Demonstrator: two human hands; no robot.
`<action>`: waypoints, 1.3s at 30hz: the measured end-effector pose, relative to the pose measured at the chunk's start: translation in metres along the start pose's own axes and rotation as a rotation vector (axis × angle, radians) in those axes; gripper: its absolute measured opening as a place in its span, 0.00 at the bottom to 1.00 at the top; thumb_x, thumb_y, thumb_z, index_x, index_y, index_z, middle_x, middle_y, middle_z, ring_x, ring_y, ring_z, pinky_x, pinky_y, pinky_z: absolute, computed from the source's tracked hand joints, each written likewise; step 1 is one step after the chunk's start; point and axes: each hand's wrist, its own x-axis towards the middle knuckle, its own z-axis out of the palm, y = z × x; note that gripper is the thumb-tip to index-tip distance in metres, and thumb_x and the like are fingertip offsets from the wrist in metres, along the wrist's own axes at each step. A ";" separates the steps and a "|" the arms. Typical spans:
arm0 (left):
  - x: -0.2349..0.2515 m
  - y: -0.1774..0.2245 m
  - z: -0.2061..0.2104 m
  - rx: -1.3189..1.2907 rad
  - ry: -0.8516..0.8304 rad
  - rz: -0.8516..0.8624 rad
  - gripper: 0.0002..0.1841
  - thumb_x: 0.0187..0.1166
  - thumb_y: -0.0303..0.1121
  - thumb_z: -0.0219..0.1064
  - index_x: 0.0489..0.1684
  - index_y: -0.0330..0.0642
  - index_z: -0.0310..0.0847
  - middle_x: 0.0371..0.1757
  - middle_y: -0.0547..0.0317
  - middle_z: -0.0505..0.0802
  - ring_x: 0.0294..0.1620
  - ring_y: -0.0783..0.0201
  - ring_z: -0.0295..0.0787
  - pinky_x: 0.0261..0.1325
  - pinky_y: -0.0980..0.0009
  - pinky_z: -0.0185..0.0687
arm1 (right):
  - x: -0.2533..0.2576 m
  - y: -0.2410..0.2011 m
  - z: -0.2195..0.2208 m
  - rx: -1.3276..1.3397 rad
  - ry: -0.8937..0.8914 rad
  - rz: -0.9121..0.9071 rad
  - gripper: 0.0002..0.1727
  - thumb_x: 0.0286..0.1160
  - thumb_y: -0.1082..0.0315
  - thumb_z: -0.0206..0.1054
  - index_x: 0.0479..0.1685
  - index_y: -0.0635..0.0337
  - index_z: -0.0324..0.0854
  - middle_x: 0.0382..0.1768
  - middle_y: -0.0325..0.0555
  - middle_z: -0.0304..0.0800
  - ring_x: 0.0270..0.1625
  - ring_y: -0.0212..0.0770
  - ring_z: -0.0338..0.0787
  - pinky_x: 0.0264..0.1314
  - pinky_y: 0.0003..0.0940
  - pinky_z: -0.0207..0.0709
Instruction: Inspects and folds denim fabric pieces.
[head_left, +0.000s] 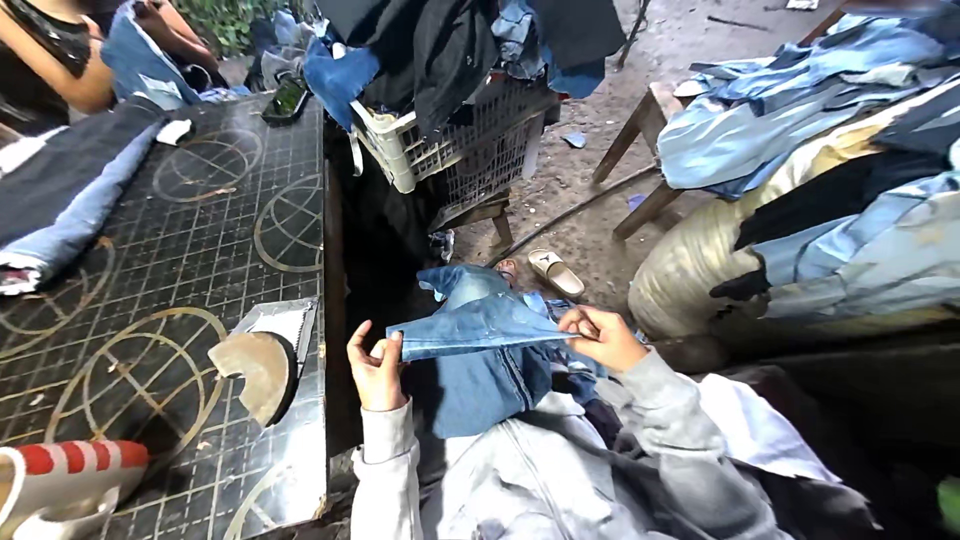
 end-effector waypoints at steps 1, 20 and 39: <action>0.002 -0.003 -0.002 0.031 -0.042 0.077 0.34 0.73 0.18 0.63 0.79 0.31 0.52 0.23 0.72 0.84 0.23 0.78 0.87 0.29 0.78 0.87 | 0.000 0.004 -0.004 0.007 -0.016 0.066 0.14 0.54 0.75 0.70 0.43 0.68 0.87 0.29 0.33 0.83 0.26 0.15 0.68 0.29 0.13 0.62; 0.050 -0.049 -0.016 0.394 -0.208 0.587 0.11 0.64 0.28 0.72 0.35 0.24 0.88 0.47 0.44 0.88 0.50 0.74 0.84 0.52 0.84 0.79 | 0.048 -0.008 0.025 -0.109 0.246 -0.027 0.20 0.71 0.63 0.73 0.55 0.72 0.87 0.38 0.51 0.89 0.35 0.33 0.81 0.42 0.31 0.77; 0.012 0.021 0.021 0.019 -0.503 0.360 0.07 0.84 0.28 0.55 0.39 0.37 0.77 0.32 0.75 0.86 0.36 0.86 0.83 0.46 0.83 0.81 | 0.098 -0.102 0.067 0.478 -0.534 0.123 0.08 0.78 0.67 0.63 0.29 0.47 0.79 0.16 0.15 0.72 0.14 0.11 0.65 0.17 0.10 0.59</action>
